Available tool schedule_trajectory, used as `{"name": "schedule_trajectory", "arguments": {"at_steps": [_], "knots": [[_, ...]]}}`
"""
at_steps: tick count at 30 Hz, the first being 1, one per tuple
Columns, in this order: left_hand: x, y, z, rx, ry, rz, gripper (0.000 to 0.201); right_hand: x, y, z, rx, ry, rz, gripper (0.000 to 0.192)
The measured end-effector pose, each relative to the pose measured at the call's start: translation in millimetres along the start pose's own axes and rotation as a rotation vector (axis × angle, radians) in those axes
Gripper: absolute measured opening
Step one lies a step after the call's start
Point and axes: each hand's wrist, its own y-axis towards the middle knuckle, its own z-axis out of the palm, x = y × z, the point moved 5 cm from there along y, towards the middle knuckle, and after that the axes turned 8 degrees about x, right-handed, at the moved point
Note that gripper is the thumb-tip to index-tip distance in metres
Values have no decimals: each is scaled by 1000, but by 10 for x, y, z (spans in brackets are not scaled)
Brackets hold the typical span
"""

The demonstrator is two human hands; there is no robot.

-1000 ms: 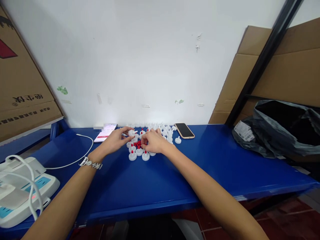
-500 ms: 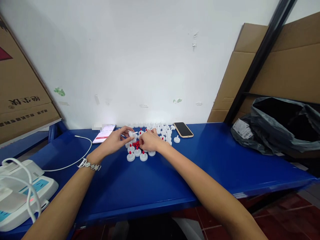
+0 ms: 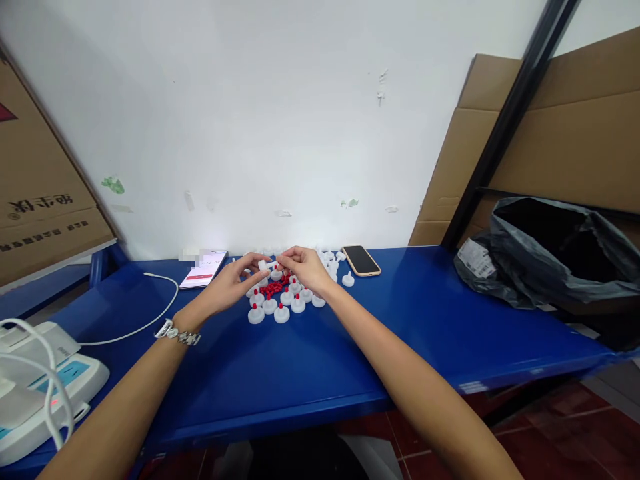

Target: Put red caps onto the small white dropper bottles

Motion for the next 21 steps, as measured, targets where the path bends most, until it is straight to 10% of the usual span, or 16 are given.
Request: {"name": "schedule_trajectory", "arguments": {"at_steps": [13,21], "knots": [[-103,-17,-23,-42,-31,51,41,27,-29,66,-27,124,-38,44],[-137,-20,-5,-64,-76,60,46,242,-150,180,-40,-501,-209,46]]}}
